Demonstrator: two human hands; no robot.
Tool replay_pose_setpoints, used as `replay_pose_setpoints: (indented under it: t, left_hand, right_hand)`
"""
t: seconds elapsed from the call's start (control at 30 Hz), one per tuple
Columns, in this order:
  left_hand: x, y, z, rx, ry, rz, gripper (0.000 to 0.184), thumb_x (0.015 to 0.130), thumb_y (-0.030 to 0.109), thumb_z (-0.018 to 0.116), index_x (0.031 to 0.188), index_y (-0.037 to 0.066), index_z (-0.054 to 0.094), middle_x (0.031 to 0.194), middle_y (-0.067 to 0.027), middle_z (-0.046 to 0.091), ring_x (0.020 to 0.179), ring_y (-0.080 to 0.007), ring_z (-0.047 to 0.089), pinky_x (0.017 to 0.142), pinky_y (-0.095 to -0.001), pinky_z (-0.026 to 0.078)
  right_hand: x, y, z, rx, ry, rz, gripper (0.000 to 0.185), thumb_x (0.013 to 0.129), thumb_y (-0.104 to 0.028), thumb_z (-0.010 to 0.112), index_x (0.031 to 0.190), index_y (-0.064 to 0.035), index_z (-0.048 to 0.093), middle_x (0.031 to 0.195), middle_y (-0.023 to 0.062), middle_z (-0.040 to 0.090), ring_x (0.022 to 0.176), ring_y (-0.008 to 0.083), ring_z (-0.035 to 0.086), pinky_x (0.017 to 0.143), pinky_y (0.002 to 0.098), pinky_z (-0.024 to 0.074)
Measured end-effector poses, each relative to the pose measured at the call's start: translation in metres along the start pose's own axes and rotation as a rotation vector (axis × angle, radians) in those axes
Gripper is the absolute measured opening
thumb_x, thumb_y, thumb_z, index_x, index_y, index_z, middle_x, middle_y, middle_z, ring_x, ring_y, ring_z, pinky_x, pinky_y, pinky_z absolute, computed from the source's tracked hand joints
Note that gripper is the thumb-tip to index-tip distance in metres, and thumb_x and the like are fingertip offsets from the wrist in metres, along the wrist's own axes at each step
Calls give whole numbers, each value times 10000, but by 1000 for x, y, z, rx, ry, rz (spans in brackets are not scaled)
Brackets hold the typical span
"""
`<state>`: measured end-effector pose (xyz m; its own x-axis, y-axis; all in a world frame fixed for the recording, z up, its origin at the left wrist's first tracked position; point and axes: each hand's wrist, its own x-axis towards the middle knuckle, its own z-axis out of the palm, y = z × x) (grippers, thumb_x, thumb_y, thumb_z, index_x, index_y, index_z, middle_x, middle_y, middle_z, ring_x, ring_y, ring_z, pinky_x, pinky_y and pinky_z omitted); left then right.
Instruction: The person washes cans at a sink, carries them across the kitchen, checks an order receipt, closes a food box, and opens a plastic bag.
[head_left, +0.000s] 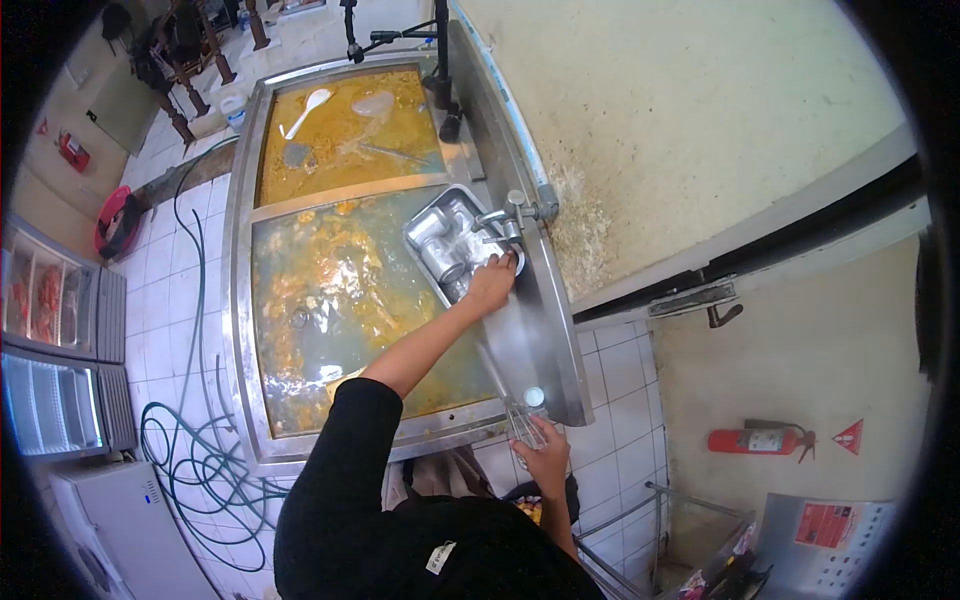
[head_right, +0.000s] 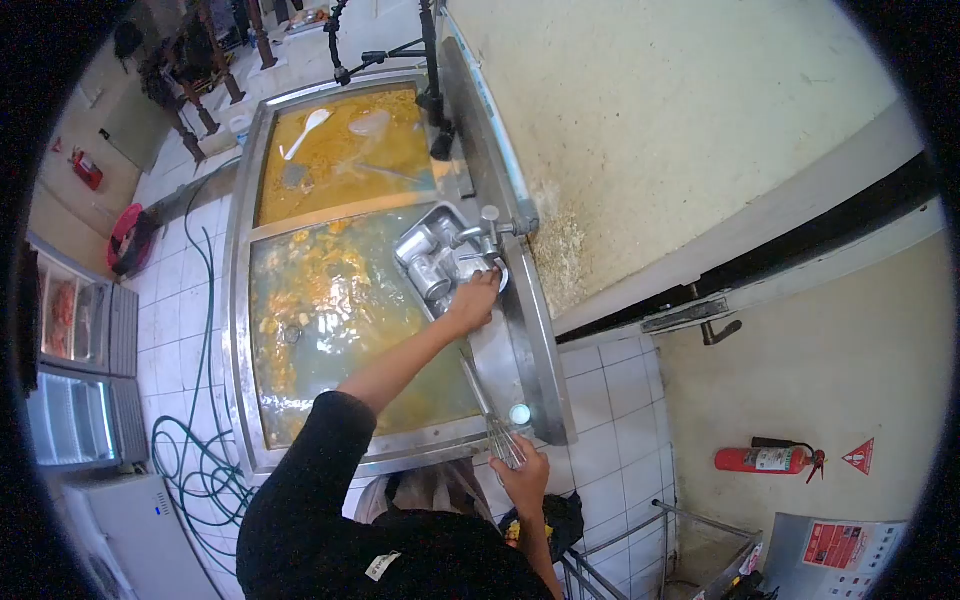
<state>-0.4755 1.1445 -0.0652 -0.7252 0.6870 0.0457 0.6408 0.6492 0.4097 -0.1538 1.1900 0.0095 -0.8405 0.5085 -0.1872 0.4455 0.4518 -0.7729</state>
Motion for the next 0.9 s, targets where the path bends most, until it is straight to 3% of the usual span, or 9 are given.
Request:
replay_pose_setpoints:
  t: [0.03, 0.1, 0.23, 0.33, 0.63, 0.9]
  left_hand:
    - [-3, 0, 1, 3, -3, 2, 804, 565, 67, 672, 1262, -81, 300, 1221, -202, 440, 1084, -341, 472, 805, -427, 487]
    - [-10, 0, 6, 0, -27, 31, 752, 551, 22, 667, 1231, -39, 353, 1185, -166, 467, 965, -331, 540, 667, -384, 525]
    - [-27, -6, 23, 104, 42, 138, 638, 599, 5, 631, 1194, 3, 401, 1116, -133, 489, 887, -320, 571, 632, -393, 523]
    - [-33, -5, 28, 238, -27, 223, 398, 750, 59, 508, 1142, 28, 450, 1018, -93, 497, 813, -293, 591, 539, -377, 516]
    - [-52, -10, 20, 222, -68, 301, 232, 781, 124, 486, 998, 54, 528, 987, -80, 535, 778, -301, 601, 550, -396, 515]
    - [-76, 4, 1, 325, -191, 341, 280, 777, 93, 487, 1056, 78, 482, 1021, -73, 514, 808, -303, 599, 574, -395, 520]
  right_hand:
    - [-1, -1, 1, 16, 1, 14, 546, 577, -215, 776, 1062, -41, 595, 849, 141, 627, 791, 268, 571, 717, 361, 449]
    - [-2, 4, 3, 35, 8, -2, 548, 575, -211, 774, 1065, -43, 595, 845, 139, 628, 796, 267, 568, 720, 360, 448]
    - [-7, -4, 0, 26, 21, -25, 549, 571, -201, 770, 1072, -60, 597, 850, 136, 625, 795, 272, 558, 727, 359, 442]
    - [-14, -3, -2, -8, 46, -3, 548, 566, -204, 767, 1072, -74, 599, 862, 136, 618, 798, 279, 548, 732, 362, 439]
    - [-42, -6, -20, -78, 82, 106, 562, 561, -219, 769, 1074, -66, 595, 871, 136, 610, 849, 285, 530, 757, 363, 432]
    - [-60, 12, -25, -139, 117, -28, 561, 574, -231, 746, 1073, -36, 581, 957, 174, 610, 891, 357, 513, 790, 413, 418]
